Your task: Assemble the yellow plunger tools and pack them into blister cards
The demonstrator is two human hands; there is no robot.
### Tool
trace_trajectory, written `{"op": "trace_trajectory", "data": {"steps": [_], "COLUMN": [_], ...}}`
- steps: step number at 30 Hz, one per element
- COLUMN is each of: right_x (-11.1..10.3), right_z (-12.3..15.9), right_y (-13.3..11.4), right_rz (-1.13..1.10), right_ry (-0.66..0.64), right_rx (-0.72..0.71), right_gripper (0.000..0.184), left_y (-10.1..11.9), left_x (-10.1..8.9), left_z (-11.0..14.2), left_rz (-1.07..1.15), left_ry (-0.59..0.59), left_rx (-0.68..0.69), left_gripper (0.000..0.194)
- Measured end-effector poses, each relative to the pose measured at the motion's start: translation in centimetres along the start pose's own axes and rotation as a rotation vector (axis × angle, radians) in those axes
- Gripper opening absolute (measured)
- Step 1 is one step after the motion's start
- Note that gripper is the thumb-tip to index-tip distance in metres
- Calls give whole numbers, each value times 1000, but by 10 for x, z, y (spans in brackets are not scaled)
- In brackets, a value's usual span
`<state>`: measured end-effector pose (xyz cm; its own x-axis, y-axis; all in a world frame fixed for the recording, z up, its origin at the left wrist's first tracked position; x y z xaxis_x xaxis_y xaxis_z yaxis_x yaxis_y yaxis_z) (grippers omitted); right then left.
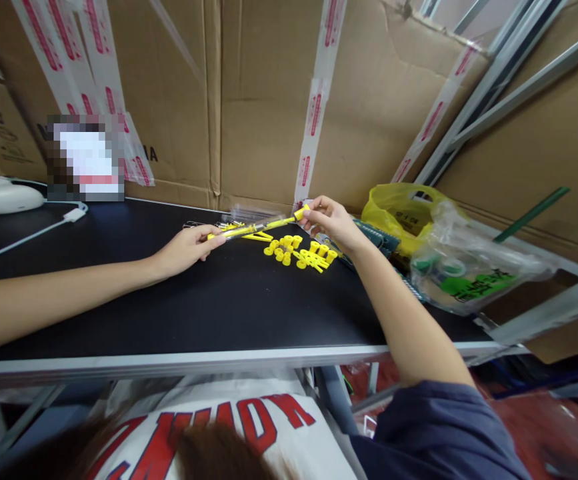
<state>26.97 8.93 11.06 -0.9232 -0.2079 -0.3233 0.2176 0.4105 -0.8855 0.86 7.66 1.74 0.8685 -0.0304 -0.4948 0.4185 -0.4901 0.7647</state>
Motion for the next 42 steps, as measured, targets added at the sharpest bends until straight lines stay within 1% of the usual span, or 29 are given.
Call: {"op": "trace_trajectory", "data": {"steps": [9, 17, 24, 33, 38, 42], "right_x": [9, 10, 15, 12, 12, 12], "right_z": [1, 1, 3, 1, 2, 3], "right_y": [5, 6, 2, 2, 0, 2], "right_rz": [22, 21, 15, 124, 142, 114], "right_ry": [-63, -93, -109, -113, -126, -146], "right_rx": [28, 13, -10, -34, -37, -26], "right_gripper": [37, 40, 39, 36, 36, 37], "left_y": [-1, 0, 0, -1, 0, 0], "left_x": [0, 0, 0, -1, 0, 0], "left_z": [-1, 0, 0, 0, -1, 0], "left_rz": [11, 14, 8, 9, 0, 1], "left_ry": [5, 3, -4, 4, 0, 1], "left_rx": [11, 15, 9, 19, 31, 27], "left_gripper": [36, 36, 37, 37, 36, 36]}}
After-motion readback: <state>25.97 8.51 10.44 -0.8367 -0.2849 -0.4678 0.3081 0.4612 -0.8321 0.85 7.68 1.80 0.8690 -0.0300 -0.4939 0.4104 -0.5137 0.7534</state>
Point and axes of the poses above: each hand's wrist, its own z-axis away from the middle knuckle, its own x-axis out of the palm, y = z × x, the point moved 7 cm from there along -z, towards the middle knuckle, and after that the axes turned 1 degree about -z, right-handed, at the moved point
